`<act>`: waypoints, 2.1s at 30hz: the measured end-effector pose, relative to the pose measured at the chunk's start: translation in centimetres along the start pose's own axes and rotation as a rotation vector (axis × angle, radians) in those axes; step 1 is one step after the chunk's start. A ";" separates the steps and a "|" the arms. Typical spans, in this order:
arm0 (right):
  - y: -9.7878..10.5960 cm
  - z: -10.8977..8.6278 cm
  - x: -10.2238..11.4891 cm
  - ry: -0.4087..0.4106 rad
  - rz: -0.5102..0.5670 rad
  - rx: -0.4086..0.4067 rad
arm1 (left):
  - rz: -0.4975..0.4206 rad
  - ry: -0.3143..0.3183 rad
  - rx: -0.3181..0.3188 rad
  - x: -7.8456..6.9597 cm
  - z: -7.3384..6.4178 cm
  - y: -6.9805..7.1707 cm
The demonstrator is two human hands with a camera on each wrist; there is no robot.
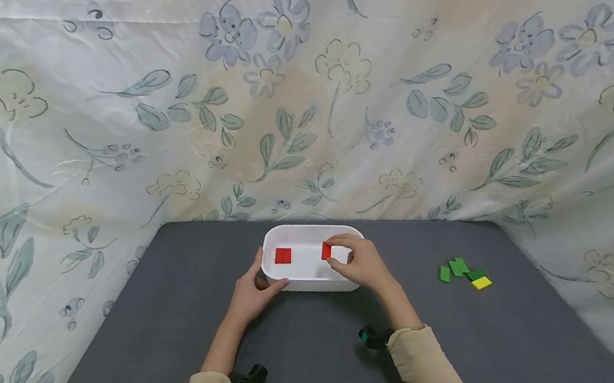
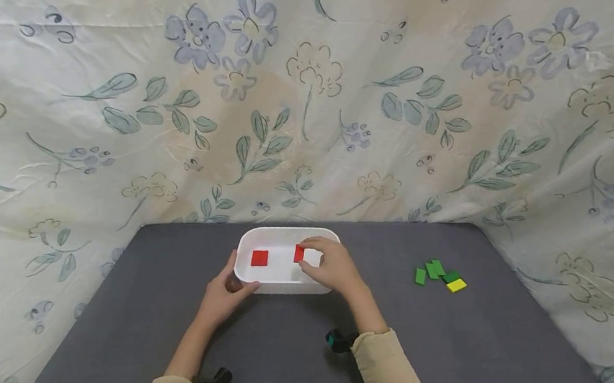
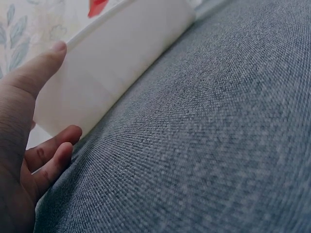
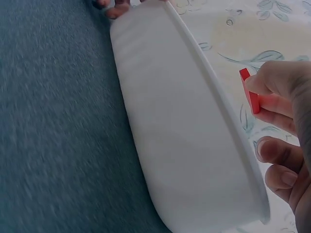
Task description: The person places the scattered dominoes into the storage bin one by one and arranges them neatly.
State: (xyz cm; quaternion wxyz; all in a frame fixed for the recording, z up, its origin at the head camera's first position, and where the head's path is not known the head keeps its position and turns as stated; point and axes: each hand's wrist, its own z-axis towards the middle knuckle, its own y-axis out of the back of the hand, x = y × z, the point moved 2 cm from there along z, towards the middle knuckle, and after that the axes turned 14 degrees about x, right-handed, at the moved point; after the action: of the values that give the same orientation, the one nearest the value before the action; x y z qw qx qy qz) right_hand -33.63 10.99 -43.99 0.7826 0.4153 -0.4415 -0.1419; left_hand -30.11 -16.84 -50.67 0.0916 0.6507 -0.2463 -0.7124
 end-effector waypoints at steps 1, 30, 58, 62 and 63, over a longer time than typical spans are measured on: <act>-0.1 0.1 0.1 0.003 -0.002 -0.003 | -0.001 0.002 0.001 0.0 0.0 -0.1; -3.3 3.3 1.2 -0.106 -0.041 0.046 | -0.027 -0.043 0.015 0.3 -0.2 0.1; -5.0 5.5 1.3 -0.237 -0.110 0.201 | -0.013 -0.055 0.032 0.4 -1.1 0.7; -5.5 5.9 1.1 -0.257 -0.134 0.248 | -0.013 -0.040 0.027 0.4 -1.3 0.5; -5.6 6.0 1.0 -0.255 -0.140 0.256 | -0.013 -0.037 0.025 0.4 -1.4 0.5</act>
State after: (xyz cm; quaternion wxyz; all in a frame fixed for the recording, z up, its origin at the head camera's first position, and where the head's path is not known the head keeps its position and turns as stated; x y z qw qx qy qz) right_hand -37.12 3.84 -46.13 0.6493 0.5196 -0.5218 -0.1901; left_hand -28.90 -17.77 -50.82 0.0742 0.6400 -0.2526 -0.7219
